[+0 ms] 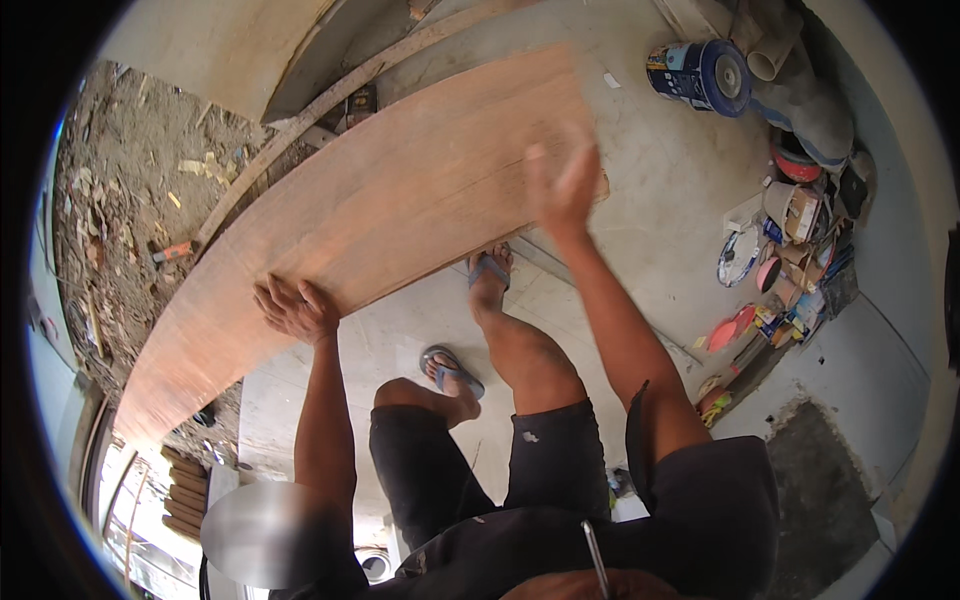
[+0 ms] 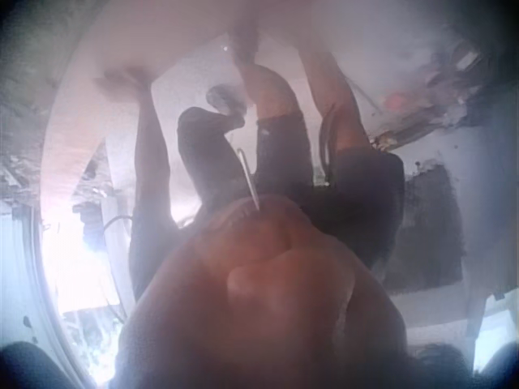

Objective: The person hammers nails into a wooden plank, then walks to retrieve a large sheet of plywood. They place the plywood on a wooden frame and use a hammer to secure it with nails.

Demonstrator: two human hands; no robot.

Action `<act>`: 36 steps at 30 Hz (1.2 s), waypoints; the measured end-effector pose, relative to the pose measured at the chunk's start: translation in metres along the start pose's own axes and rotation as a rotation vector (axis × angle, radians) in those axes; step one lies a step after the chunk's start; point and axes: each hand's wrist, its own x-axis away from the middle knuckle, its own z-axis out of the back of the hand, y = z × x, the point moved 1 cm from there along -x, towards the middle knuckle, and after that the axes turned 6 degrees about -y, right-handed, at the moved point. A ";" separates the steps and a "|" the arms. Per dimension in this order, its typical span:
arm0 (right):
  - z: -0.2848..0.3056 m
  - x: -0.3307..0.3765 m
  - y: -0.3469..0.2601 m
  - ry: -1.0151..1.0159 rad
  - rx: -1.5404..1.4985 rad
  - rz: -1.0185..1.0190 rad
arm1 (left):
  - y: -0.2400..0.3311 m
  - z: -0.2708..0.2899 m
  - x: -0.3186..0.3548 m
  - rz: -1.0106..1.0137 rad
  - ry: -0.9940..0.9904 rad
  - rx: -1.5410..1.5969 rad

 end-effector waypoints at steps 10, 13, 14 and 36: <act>0.036 0.019 0.133 -0.268 -0.361 -0.415 | -0.004 -0.004 -0.003 -0.093 0.053 0.035; 0.036 0.019 0.139 -0.258 -0.354 -0.365 | -0.004 -0.003 -0.005 -0.124 0.041 0.074; 0.034 0.019 0.139 -0.246 -0.340 -0.355 | -0.009 -0.002 -0.005 -0.126 0.045 0.053; 0.031 0.043 0.172 -0.092 -0.669 -0.158 | 0.146 -0.027 -0.159 -0.449 -0.059 0.119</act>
